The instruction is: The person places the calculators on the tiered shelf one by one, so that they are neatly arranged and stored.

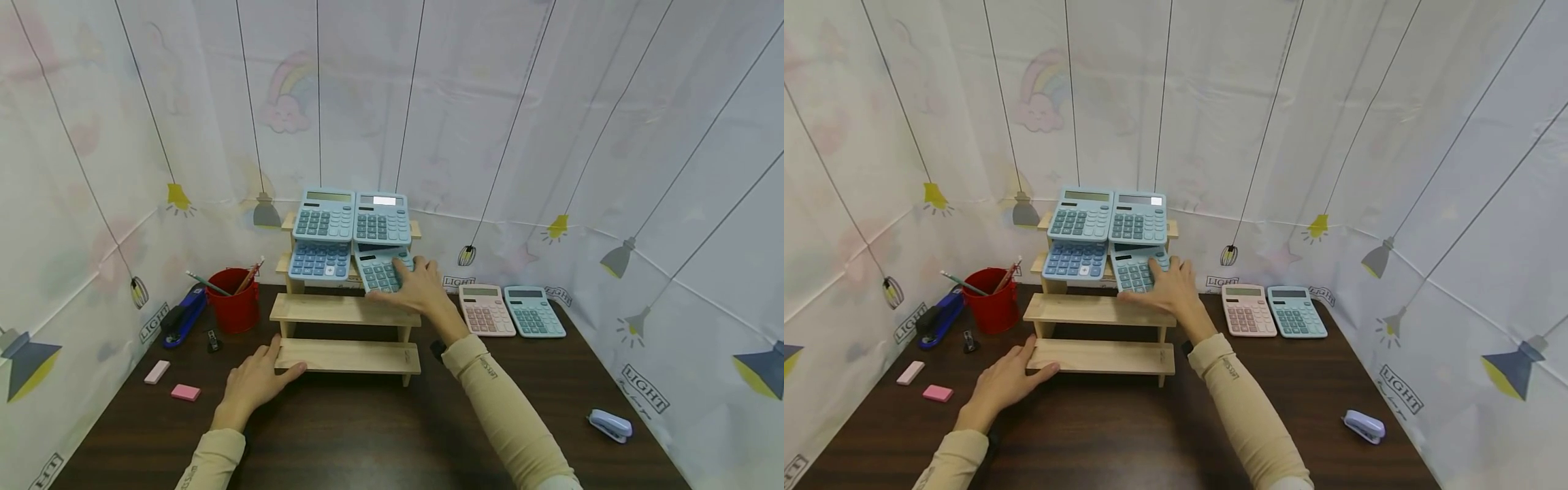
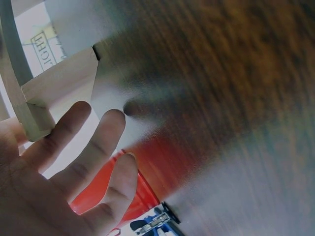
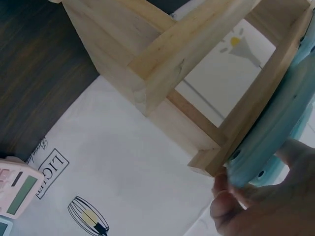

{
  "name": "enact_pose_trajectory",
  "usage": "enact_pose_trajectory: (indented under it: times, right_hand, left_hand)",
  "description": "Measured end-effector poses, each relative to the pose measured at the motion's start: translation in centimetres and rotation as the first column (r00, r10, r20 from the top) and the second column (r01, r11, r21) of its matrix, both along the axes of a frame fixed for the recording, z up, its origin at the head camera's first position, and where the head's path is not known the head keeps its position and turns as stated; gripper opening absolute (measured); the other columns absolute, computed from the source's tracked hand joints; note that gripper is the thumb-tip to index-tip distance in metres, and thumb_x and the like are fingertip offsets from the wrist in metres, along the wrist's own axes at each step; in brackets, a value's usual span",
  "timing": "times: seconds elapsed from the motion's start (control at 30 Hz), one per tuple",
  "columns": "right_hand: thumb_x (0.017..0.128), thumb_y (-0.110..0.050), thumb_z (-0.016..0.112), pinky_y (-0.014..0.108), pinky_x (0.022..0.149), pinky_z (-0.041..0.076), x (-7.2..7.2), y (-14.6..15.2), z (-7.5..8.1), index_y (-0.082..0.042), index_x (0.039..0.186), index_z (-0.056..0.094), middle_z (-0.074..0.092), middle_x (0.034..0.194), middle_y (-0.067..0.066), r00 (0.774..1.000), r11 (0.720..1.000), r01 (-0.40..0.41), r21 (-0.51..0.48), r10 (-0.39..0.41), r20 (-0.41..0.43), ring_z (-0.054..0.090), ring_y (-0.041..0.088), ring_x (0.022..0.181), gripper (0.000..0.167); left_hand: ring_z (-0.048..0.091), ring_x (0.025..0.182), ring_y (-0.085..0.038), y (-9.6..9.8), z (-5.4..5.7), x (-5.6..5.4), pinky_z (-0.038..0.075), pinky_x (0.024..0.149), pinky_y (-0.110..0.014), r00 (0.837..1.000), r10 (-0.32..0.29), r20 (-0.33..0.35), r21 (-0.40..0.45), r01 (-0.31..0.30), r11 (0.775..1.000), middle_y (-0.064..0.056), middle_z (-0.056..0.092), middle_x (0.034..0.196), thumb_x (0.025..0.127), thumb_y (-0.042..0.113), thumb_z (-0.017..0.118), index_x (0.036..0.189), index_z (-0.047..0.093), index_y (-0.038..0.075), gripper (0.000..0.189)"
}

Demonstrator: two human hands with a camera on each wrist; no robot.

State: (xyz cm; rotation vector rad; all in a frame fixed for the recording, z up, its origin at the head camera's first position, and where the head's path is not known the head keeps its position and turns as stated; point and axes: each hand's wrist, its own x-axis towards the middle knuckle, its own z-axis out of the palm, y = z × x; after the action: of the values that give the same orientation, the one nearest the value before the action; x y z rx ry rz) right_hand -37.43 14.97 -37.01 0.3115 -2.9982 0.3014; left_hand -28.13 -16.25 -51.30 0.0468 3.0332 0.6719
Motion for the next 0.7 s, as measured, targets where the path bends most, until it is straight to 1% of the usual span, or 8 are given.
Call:
enact_pose_trajectory:
  times: [0.13,0.27,0.43,0.57,0.7]
  right_hand:
    - [0.071,-0.085,0.063,0.061,0.107,0.043,-0.2,0.2,-0.2,-0.028,0.16,0.027,0.023,0.158,0.026,0.999,0.999,-0.008,-0.054,0.01,0.043,0.027,0.046,0.141,0.112]
    - [0.07,-0.086,0.063,0.064,0.104,0.045,-0.3,0.2,-0.4,-0.029,0.16,0.026,0.019,0.159,0.026,0.998,0.995,-0.013,-0.102,0.019,0.057,0.024,0.045,0.144,0.113]
    - [0.074,-0.081,0.064,0.066,0.105,0.044,-0.6,0.2,-0.4,-0.026,0.16,0.028,0.022,0.158,0.028,0.999,0.989,-0.027,-0.142,0.034,0.041,0.027,0.045,0.142,0.108]
    - [0.077,-0.076,0.066,0.062,0.105,0.044,-0.9,0.0,-0.5,-0.023,0.159,0.031,0.028,0.153,0.03,0.999,0.985,-0.043,-0.167,0.044,0.006,0.032,0.043,0.137,0.104]
    - [0.08,-0.07,0.066,0.059,0.101,0.047,-1.1,-0.3,-1.0,-0.021,0.157,0.036,0.035,0.147,0.033,0.997,0.98,-0.07,-0.186,0.065,-0.035,0.036,0.042,0.131,0.095]
  left_hand:
    - [0.056,0.125,-0.048,0.0,0.0,0.0,0.045,0.096,-0.071,1.0,0.001,0.001,0.0,-0.001,1.0,-0.027,0.049,0.148,0.087,0.082,0.046,0.159,0.024,0.006,0.107]
    - [0.056,0.125,-0.047,0.0,0.1,0.0,0.045,0.096,-0.07,1.0,-0.002,0.003,-0.001,0.002,1.0,-0.026,0.049,0.148,0.087,0.082,0.045,0.159,0.024,0.006,0.107]
    - [0.058,0.123,-0.046,0.1,0.3,0.0,0.046,0.093,-0.07,1.0,-0.004,-0.01,-0.006,0.004,1.0,-0.025,0.051,0.147,0.087,0.082,0.045,0.159,0.025,0.006,0.107]
    - [0.06,0.12,-0.046,0.2,0.4,0.2,0.048,0.09,-0.069,0.999,-0.009,-0.034,-0.008,0.009,1.0,-0.024,0.053,0.145,0.087,0.082,0.046,0.159,0.027,0.006,0.106]
    - [0.059,0.121,-0.046,0.1,0.3,0.4,0.047,0.091,-0.069,1.0,-0.001,-0.028,-0.002,0.001,1.0,-0.024,0.052,0.145,0.087,0.082,0.047,0.158,0.027,0.006,0.106]
